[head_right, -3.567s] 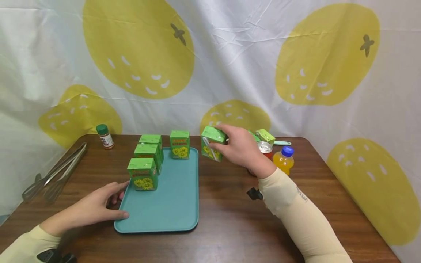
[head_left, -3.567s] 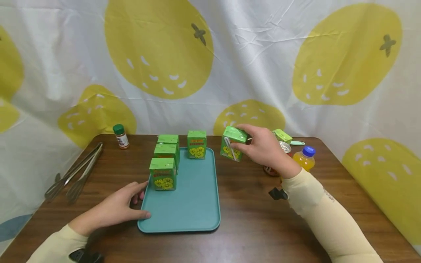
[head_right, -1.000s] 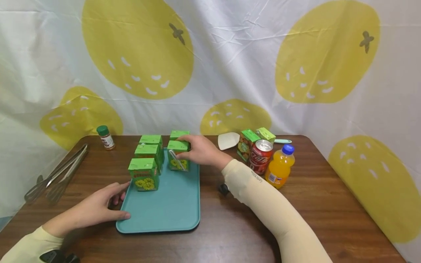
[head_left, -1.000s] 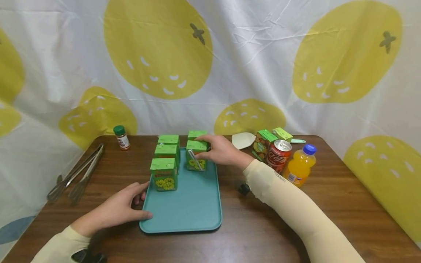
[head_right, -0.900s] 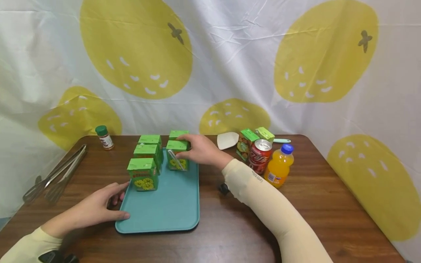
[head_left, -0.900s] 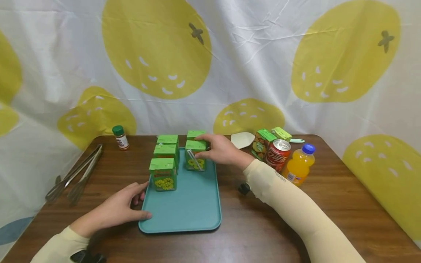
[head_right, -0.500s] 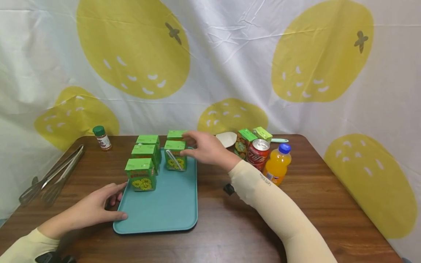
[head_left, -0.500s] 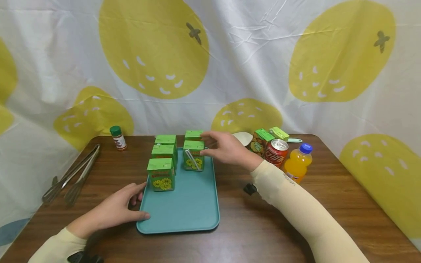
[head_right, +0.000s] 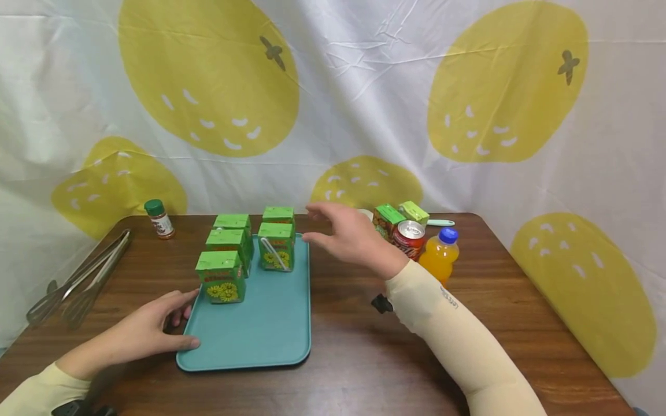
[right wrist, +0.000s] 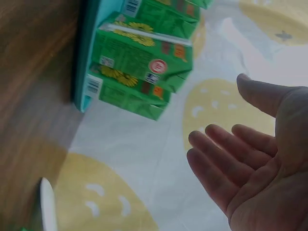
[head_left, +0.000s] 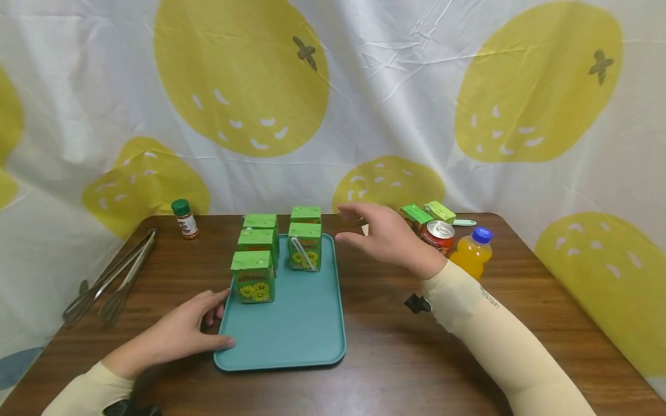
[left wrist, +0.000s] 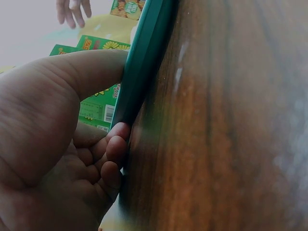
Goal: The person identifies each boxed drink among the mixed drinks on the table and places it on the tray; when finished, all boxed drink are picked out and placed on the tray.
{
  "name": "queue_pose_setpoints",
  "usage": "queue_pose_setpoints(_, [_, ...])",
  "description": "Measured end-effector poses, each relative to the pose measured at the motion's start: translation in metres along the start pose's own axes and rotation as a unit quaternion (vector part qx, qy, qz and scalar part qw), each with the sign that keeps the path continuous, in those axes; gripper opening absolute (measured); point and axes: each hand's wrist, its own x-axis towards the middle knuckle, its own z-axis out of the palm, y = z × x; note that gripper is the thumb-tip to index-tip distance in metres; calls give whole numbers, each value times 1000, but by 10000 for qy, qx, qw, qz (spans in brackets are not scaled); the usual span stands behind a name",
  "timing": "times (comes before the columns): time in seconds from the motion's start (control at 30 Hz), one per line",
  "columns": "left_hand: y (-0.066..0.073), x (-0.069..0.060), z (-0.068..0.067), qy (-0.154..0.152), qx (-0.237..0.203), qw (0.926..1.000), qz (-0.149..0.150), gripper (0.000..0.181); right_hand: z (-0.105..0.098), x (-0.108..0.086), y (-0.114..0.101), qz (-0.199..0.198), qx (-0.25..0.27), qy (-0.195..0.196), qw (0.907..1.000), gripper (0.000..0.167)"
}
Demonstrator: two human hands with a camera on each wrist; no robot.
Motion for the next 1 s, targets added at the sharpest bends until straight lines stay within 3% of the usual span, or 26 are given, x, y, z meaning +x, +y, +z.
queue_pose_setpoints(0.4, [1,0,1,-22,30,10000,-44,106,-42,-28,5,-83,-158,668,9976,59])
queue_pose_setpoints(1.0, [1,0,1,-17,75,10000,-35,106,-104,-57,19,250,17,1490,9885,54])
